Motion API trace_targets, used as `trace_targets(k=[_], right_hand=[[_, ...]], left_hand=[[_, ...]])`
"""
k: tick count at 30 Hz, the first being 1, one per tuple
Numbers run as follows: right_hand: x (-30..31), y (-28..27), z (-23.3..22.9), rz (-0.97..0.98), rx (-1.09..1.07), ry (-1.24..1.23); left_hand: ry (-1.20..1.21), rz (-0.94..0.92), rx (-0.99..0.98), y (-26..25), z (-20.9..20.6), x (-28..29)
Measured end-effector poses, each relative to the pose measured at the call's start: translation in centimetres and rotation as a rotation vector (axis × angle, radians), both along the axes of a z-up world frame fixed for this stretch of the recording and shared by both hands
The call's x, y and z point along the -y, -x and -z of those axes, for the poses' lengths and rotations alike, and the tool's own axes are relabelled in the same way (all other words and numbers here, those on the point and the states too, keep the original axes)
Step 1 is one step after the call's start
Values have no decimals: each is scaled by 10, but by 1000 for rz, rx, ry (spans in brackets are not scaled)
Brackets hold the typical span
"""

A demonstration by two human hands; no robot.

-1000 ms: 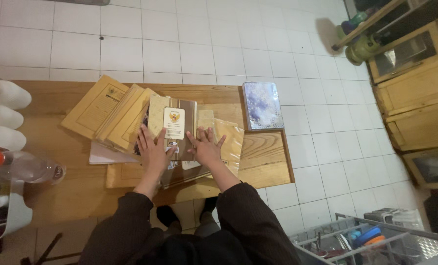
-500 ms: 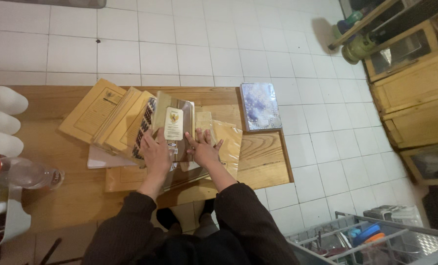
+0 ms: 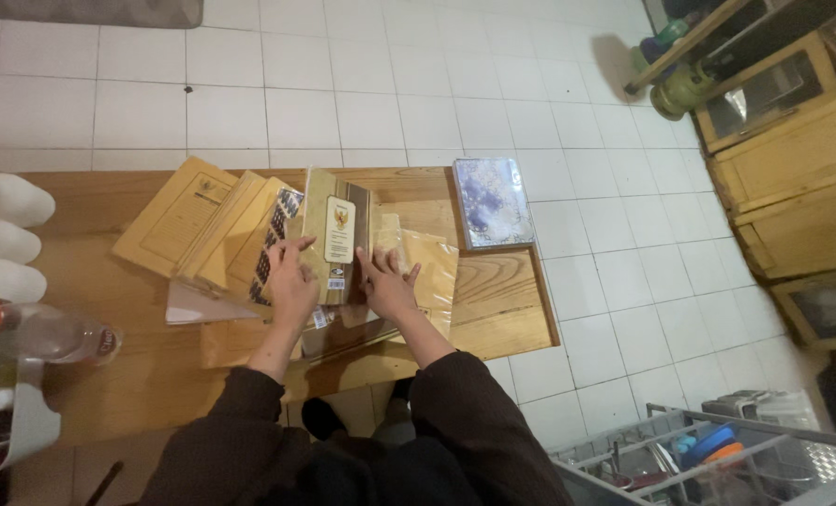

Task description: The person wraps several books in plastic film on a wooden table. They handle books with different cover designs, including pink, blue, and brown patterns, and place each wrapped book into a separate stack on the right side of the table.

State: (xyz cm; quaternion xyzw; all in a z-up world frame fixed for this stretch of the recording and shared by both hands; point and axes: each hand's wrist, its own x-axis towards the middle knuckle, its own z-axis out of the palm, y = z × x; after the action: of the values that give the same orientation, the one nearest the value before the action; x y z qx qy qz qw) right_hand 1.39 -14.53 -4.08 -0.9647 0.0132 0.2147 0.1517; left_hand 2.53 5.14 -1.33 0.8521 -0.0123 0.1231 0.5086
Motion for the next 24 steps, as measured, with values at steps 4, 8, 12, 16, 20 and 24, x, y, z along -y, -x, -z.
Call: trace_targets(k=[4, 8, 12, 16, 20, 24], right_hand=[[21, -8, 13, 145, 206, -382], [50, -18, 1, 276, 371, -622], [89, -34, -18, 375, 444, -729], [144, -50, -31, 447, 442, -642], [213, -66, -26, 401, 485, -531], [275, -81, -15, 371, 441, -470]], left_hand=[[40, 45, 125, -9, -14, 22], [108, 83, 162, -26, -24, 53], [180, 83, 138, -48, -26, 95], [166, 73, 62, -70, -14, 152], [95, 118, 100, -92, 12, 221], [81, 158, 31, -109, 42, 285]])
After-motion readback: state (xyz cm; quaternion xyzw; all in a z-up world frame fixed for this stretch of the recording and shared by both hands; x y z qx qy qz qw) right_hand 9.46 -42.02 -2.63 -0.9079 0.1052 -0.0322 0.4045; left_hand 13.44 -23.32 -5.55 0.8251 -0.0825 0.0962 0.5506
